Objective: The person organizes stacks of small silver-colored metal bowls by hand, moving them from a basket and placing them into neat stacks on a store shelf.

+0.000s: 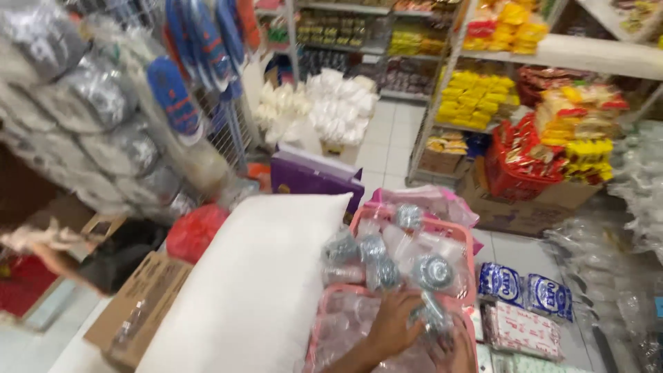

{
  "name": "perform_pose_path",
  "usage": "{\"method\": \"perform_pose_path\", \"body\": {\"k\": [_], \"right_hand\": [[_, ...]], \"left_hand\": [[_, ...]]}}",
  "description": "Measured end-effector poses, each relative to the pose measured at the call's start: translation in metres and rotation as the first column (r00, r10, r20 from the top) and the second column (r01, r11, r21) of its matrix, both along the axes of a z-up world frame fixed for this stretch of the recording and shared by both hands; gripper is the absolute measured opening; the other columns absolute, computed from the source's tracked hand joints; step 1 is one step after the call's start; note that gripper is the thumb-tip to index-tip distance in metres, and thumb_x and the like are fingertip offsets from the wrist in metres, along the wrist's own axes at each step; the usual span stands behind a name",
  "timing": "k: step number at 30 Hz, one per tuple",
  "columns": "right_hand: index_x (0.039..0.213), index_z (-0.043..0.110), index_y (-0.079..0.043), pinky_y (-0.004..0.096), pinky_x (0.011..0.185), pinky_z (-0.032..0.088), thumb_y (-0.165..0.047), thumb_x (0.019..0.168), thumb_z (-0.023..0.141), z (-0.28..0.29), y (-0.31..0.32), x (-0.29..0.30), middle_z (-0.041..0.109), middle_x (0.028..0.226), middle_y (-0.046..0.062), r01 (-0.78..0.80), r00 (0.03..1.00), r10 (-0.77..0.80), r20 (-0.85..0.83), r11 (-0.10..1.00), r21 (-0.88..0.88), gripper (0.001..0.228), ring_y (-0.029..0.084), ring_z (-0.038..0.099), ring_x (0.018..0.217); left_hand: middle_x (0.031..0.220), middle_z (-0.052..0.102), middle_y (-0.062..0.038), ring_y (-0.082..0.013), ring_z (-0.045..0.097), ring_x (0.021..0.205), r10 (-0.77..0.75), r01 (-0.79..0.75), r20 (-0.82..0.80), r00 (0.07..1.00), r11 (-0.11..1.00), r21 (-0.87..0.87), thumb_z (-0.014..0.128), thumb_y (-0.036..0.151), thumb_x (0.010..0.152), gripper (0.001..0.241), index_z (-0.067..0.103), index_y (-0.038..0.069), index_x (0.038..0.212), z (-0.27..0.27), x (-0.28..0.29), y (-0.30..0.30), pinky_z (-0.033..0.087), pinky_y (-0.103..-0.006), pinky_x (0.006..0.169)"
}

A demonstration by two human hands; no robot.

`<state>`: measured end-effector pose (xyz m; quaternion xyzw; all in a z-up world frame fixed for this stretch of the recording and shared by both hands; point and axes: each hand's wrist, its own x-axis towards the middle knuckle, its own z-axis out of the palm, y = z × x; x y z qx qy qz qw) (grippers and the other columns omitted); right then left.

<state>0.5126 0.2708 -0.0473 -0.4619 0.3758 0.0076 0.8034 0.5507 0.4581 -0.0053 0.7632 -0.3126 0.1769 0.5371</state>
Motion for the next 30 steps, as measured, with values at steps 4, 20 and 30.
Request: {"method": "perform_pose_path", "body": {"k": [4, 20, 30], "right_hand": [[0.152, 0.043, -0.017, 0.054, 0.102, 0.040, -0.046, 0.102, 0.037, -0.013, -0.017, -0.017, 0.050, 0.147, 0.006, 0.132, 0.988, -0.133, 0.073, 0.991, 0.021, 0.058, 0.028, 0.049, 0.129], [0.152, 0.041, -0.010, 0.055, 0.102, 0.041, -0.045, 0.100, 0.040, -0.038, -0.059, -0.033, 0.050, 0.146, 0.013, 0.061, 0.985, -0.077, 0.155, 0.993, 0.101, 0.063, 0.032, 0.051, 0.128], [0.152, 0.041, -0.005, 0.057, 0.103, 0.041, -0.045, 0.098, 0.041, -0.056, -0.136, -0.130, 0.051, 0.146, 0.018, 0.034, 0.987, -0.047, 0.153, 0.996, 0.086, 0.066, 0.035, 0.052, 0.128]], "left_hand": [[0.140, 0.062, -0.013, -0.0354, 0.053, 0.137, -0.179, 0.158, -0.226, 0.958, 0.982, -0.105, 0.073, 0.015, 0.088, 0.035, 0.068, 0.006, 0.121, -0.006, -0.028, 0.002, 0.035, -0.0476, 0.120], [0.109, 0.075, -0.005, -0.0189, 0.075, 0.102, -0.474, 0.476, 0.066, 0.878, 0.854, -0.208, 0.072, 0.029, 0.104, 0.020, 0.074, 0.010, 0.102, -0.150, -0.015, -0.066, 0.060, -0.0310, 0.095], [0.137, 0.051, -0.019, -0.0336, 0.053, 0.136, -0.361, 0.303, -0.178, 0.916, 0.910, -0.285, 0.086, 0.038, 0.091, 0.054, 0.063, 0.004, 0.127, -0.081, -0.149, -0.126, 0.045, -0.0428, 0.115]]}}
